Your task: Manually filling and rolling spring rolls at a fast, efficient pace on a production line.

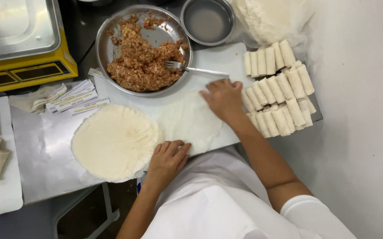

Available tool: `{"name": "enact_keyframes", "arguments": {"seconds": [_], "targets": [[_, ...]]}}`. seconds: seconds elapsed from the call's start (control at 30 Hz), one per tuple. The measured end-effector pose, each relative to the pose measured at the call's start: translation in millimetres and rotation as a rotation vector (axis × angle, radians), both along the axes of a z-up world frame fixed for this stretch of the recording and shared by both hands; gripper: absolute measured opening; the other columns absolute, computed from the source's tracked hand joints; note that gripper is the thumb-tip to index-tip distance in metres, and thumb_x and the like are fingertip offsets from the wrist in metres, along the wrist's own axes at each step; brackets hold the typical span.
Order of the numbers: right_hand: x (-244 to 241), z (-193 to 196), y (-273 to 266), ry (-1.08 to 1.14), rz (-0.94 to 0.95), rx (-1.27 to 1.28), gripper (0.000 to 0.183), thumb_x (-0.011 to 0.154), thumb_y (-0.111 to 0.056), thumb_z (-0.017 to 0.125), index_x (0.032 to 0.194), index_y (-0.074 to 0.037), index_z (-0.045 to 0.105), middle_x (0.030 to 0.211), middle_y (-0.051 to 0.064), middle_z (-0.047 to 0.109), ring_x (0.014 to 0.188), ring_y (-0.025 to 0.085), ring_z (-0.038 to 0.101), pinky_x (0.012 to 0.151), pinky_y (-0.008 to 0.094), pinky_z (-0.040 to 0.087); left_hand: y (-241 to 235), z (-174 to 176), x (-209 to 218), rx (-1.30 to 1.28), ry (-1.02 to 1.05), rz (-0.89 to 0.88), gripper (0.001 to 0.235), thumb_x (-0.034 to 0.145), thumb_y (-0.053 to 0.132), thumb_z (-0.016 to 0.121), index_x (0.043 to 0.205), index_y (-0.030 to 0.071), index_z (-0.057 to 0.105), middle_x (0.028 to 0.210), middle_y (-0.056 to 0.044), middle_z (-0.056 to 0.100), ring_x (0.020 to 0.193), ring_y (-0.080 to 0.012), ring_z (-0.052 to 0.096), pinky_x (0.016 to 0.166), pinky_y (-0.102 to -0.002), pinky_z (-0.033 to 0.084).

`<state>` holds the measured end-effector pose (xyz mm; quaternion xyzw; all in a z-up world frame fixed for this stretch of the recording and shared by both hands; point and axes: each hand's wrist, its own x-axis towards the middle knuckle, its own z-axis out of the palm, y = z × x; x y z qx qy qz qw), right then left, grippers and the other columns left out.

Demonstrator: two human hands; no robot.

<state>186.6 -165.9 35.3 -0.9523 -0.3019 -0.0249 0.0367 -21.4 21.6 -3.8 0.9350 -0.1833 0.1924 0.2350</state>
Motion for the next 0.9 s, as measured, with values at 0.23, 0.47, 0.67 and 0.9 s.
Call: {"name": "enact_keyframes", "arguments": {"seconds": [0.23, 0.47, 0.67, 0.9], "targets": [[37.5, -5.6, 17.4, -0.353, 0.064, 0.199, 0.022, 0.102, -0.035, 0.056, 0.115, -0.027, 0.071, 0.092, 0.0, 0.061, 0.084, 0.022, 0.062, 0.075, 0.039, 0.042, -25.1, 5.9, 19.8, -0.024, -0.087, -0.103, 0.022, 0.092, 0.024, 0.07, 0.113, 0.02, 0.073, 0.109, -0.003, 0.064, 0.096, -0.0227, 0.062, 0.083, -0.037, 0.047], [75.9, 16.9, 3.8, -0.56, -0.009, 0.094, 0.031, 0.097, -0.017, 0.061, 0.113, -0.039, 0.075, 0.074, -0.009, 0.055, 0.065, 0.01, 0.057, 0.073, 0.035, 0.031, -23.7, -20.7, 17.0, -0.055, -0.101, -0.123, 0.017, 0.1, 0.03, 0.062, 0.111, 0.024, 0.072, 0.11, -0.003, 0.065, 0.1, -0.0228, 0.064, 0.085, -0.037, 0.047], [77.8, 0.1, 9.8, -0.083, 0.156, 0.346, 0.022, 0.1, -0.02, 0.065, 0.115, -0.032, 0.077, 0.081, -0.001, 0.061, 0.071, 0.021, 0.063, 0.072, 0.038, 0.034, -24.0, -15.1, 16.6, -0.088, -0.105, -0.12, 0.017, 0.102, 0.028, 0.06, 0.109, 0.022, 0.074, 0.108, -0.003, 0.067, 0.098, -0.0229, 0.065, 0.082, -0.037, 0.048], [7.3, 83.1, -49.1, 0.289, 0.324, 0.345, 0.018, 0.101, -0.022, 0.065, 0.112, -0.019, 0.079, 0.084, 0.017, 0.068, 0.078, 0.04, 0.068, 0.067, 0.048, 0.049, -26.5, -22.1, 10.9, -0.03, -0.244, 0.008, 0.025, 0.099, 0.033, 0.064, 0.123, 0.032, 0.071, 0.132, -0.001, 0.059, 0.117, -0.0249, 0.058, 0.096, -0.041, 0.048]]}}
